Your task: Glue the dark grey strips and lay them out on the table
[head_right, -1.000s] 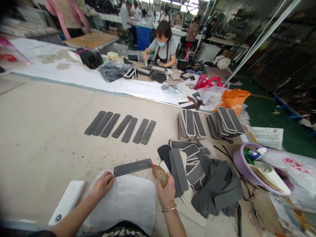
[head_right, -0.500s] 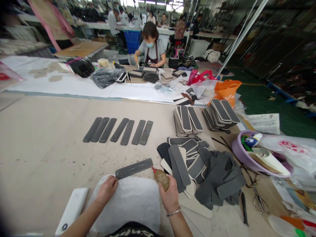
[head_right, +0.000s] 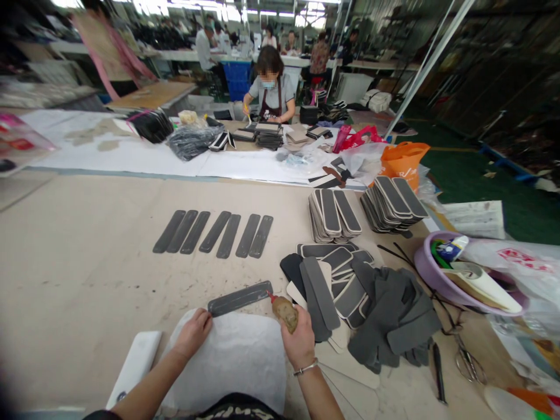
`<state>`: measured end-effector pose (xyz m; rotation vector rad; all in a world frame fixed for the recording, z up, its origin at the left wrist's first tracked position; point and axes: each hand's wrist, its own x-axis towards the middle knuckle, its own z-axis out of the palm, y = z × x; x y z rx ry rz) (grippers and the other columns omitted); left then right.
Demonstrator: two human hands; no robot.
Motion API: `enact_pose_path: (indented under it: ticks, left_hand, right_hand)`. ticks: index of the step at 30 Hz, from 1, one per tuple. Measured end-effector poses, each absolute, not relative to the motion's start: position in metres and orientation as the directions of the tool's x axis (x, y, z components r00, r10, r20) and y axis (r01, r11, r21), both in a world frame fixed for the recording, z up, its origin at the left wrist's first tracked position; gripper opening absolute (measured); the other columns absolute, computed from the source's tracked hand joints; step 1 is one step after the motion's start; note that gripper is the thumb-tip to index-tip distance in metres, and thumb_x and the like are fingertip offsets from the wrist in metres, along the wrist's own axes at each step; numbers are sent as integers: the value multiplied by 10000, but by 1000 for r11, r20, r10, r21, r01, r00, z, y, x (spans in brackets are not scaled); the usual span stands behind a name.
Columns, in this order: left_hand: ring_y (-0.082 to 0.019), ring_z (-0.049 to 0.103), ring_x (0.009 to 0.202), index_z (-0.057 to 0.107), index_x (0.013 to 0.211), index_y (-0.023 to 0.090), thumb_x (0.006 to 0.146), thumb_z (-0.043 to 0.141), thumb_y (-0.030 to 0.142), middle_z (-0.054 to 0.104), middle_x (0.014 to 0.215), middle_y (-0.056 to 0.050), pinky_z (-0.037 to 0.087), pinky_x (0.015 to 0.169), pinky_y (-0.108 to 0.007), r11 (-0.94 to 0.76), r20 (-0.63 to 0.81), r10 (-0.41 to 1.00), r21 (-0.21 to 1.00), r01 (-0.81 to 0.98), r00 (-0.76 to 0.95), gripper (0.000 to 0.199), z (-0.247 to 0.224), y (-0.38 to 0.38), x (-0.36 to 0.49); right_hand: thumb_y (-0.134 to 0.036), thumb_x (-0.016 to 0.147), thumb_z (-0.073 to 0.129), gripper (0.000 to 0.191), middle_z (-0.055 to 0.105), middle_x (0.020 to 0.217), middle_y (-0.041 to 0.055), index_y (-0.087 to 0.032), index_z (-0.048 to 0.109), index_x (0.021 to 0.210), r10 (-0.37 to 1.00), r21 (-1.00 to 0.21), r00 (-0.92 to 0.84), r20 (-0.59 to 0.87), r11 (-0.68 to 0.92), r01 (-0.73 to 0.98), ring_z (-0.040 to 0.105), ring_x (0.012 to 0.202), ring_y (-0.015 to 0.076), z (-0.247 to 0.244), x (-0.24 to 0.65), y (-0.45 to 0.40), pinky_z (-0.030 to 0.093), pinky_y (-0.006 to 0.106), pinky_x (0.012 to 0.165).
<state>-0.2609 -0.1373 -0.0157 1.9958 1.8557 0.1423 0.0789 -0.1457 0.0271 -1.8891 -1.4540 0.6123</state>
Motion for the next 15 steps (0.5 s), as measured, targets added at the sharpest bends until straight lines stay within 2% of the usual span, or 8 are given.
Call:
enact_pose_path:
  ticks: [5,11,15]
  left_hand:
    - [-166,603,896,583,867,179,918,369,214,587,966,-73,451,855,-274,2,-273,958,324,946,91,222,-12,-134,-258]
    - [-163,598,851,580,818,175,864,411,153,593,932,-69,441,807,-258,34,-297,952,348,937,76,177,-5,-132,-256]
    - [-146,586,780,575,754,172,781,447,86,595,850,-47,435,727,-231,49,-207,977,452,891,51,156,13,-121,-263]
  right_hand:
    - [-465,751,569,511,586,1103,119,-173,477,1161,946,-741,323,-14,-226,633,567,1046,268,28,80,-141,462,433,923]
    - [-537,705,596,564,613,1126,120,-181,514,1135,969,-782,225,-99,-216,585,585,1063,287,34,81,-146,466,426,931]
    - [-588,671,663,632,648,1019,98,-226,498,1161,891,-806,392,-229,-399,437,641,938,303,53,84,-153,558,406,737]
